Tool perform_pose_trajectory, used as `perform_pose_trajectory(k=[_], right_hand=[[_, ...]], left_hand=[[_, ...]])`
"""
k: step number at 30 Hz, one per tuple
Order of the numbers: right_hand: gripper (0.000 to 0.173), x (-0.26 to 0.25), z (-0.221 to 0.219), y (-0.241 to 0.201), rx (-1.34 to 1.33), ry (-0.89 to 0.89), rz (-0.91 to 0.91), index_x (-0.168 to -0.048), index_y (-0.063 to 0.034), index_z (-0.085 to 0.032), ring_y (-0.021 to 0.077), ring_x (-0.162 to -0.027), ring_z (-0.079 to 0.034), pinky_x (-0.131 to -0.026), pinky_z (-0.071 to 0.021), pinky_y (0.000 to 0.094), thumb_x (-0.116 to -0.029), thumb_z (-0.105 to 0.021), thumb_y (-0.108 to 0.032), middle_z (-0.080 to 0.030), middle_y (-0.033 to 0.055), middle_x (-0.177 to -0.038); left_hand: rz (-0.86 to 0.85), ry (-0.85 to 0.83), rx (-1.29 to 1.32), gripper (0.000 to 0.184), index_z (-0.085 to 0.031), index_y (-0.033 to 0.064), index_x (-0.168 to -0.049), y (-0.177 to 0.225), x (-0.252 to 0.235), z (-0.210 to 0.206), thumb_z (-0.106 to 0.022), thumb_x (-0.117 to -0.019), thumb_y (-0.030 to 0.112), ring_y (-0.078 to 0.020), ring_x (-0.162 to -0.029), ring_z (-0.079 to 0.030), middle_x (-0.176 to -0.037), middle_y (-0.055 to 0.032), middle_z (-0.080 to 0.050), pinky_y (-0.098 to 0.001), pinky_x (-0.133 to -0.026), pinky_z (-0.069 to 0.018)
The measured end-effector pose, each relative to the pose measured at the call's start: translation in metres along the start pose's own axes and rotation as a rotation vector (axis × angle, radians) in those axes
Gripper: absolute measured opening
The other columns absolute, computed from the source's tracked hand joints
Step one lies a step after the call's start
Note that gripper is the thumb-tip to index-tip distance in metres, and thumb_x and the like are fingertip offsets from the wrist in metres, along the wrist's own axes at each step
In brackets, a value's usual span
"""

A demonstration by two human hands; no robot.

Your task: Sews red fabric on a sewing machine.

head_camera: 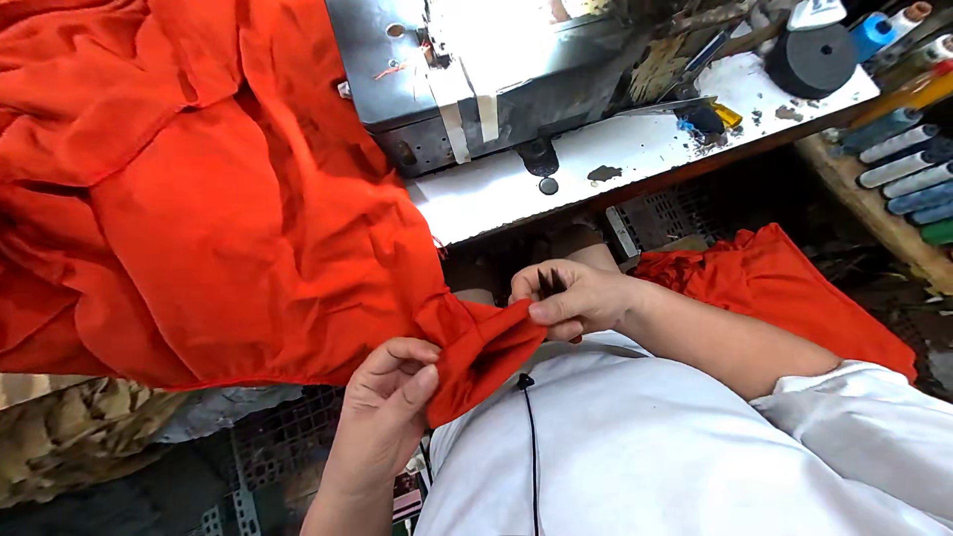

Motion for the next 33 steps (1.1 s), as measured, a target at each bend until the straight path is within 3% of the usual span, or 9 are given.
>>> perform_pose_trajectory(k=[7, 11, 16, 21, 24, 26, 28, 31, 33], right_hand=[[0.011, 0.005, -0.014, -0.017, 0.220, 0.122, 0.104, -0.110, -0.0068, -0.063, -0.0035, -0.052, -0.047, -0.046, -0.0387, 0.0116, -0.1007, -0.061, -0.011, -0.060, -0.0047, -0.073], [0.015, 0.008, -0.030, -0.028, 0.488, 0.213, 0.189, -0.101, -0.0006, -0.067, 0.0032, -0.082, -0.065, -0.074, -0.0558, 0.0190, -0.0876, -0.072, 0.003, -0.068, 0.0009, -0.090], [0.017, 0.011, -0.053, -0.034, 0.779, 0.346, 0.191, -0.104, 0.0001, -0.075, -0.0004, -0.089, -0.063, -0.076, -0.0533, 0.0136, -0.0899, -0.066, 0.004, -0.069, 0.0028, -0.098], [0.016, 0.014, -0.071, -0.032, 1.050, 0.424, 0.388, -0.107, -0.0024, -0.078, -0.0008, -0.081, -0.060, -0.070, -0.0499, 0.0109, -0.0953, -0.068, -0.008, -0.066, 0.0019, -0.086], [0.015, 0.008, -0.078, -0.034, 1.393, 0.447, 0.578, -0.101, -0.0054, -0.079, 0.0053, -0.072, -0.057, -0.062, -0.0483, 0.0172, -0.0974, -0.067, -0.014, -0.061, 0.0031, -0.082], [0.012, -0.004, -0.085, -0.045, 1.590, 0.437, 0.645, -0.096, -0.0069, -0.076, 0.0135, -0.082, -0.066, -0.067, -0.0571, 0.0258, -0.0975, -0.068, -0.015, -0.066, 0.0083, -0.096], [0.012, -0.022, -0.094, -0.063, 1.685, 0.422, 0.730, -0.096, -0.0062, -0.073, 0.0190, -0.090, -0.071, -0.073, -0.0597, 0.0327, -0.0998, -0.064, -0.013, -0.072, 0.0090, -0.098], [0.023, -0.048, -0.111, -0.093, 1.622, 0.410, 1.002, -0.115, -0.0054, -0.072, 0.0228, -0.071, -0.070, -0.061, -0.0571, 0.0376, -0.0936, -0.066, -0.003, -0.070, 0.0084, -0.078], [0.040, -0.063, -0.112, -0.112, 1.587, 0.451, 1.064, -0.132, -0.0105, -0.069, 0.0221, -0.062, -0.065, -0.054, -0.0530, 0.0375, -0.0929, -0.067, -0.004, -0.067, 0.0079, -0.073]], left_hand=[[-0.025, -0.028, -0.215, 0.025, -0.078, 0.0152, -0.113, 0.008, 0.005, -0.002, -0.080, -0.0886, 0.017, -0.0053, -0.096, -0.069, -0.105, 0.0034, -0.074, -0.0204, -0.085, -0.0585], [-0.089, 0.154, -0.591, 0.030, -0.080, 0.0148, -0.109, 0.009, 0.008, -0.008, -0.084, -0.0788, 0.012, -0.0053, -0.086, -0.065, -0.093, 0.0060, -0.069, -0.0174, -0.078, -0.0576], [-0.181, 0.191, -0.762, 0.025, -0.080, 0.0111, -0.106, 0.017, 0.011, -0.011, -0.066, -0.0867, 0.004, -0.0009, -0.085, -0.059, -0.088, 0.0074, -0.061, -0.0121, -0.074, -0.0497], [-0.293, 0.189, -0.832, 0.019, -0.079, 0.0113, -0.110, 0.026, 0.016, -0.015, -0.065, -0.0981, 0.018, 0.0016, -0.090, -0.057, -0.094, 0.0081, -0.061, -0.0111, -0.079, -0.0470], [-0.422, 0.261, -0.777, 0.015, -0.074, 0.0164, -0.104, 0.019, 0.011, -0.016, -0.061, -0.1029, 0.024, -0.0035, -0.113, -0.057, -0.112, 0.0089, -0.063, -0.0197, -0.098, -0.0481], [-0.491, 0.279, -0.606, 0.017, -0.070, 0.0156, -0.105, 0.014, -0.001, -0.011, -0.053, -0.1060, 0.019, -0.0134, -0.126, -0.057, -0.123, 0.0042, -0.066, -0.0335, -0.111, -0.0450], [-0.576, 0.319, -0.479, 0.020, -0.067, 0.0133, -0.111, 0.031, -0.025, -0.012, -0.048, -0.1075, 0.014, -0.0136, -0.114, -0.067, -0.114, 0.0027, -0.072, -0.0344, -0.101, -0.0548], [-0.942, 0.417, -0.856, 0.017, -0.063, 0.0075, -0.111, 0.103, -0.063, -0.024, -0.048, -0.1057, 0.004, -0.0004, -0.100, -0.065, -0.104, 0.0086, -0.069, -0.0231, -0.091, -0.0542], [-1.207, 0.398, -1.241, 0.015, -0.064, -0.0026, -0.108, 0.149, -0.090, -0.040, -0.053, -0.1044, 0.007, -0.0093, -0.105, -0.062, -0.105, -0.0054, -0.067, -0.0273, -0.094, -0.0490]])
Point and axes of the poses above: each hand's wrist, its own x-axis away from the middle knuckle, its own z-axis out of the back of the hand, y = z × x, the point moved 3 cm from there along -x, towards the middle knuckle
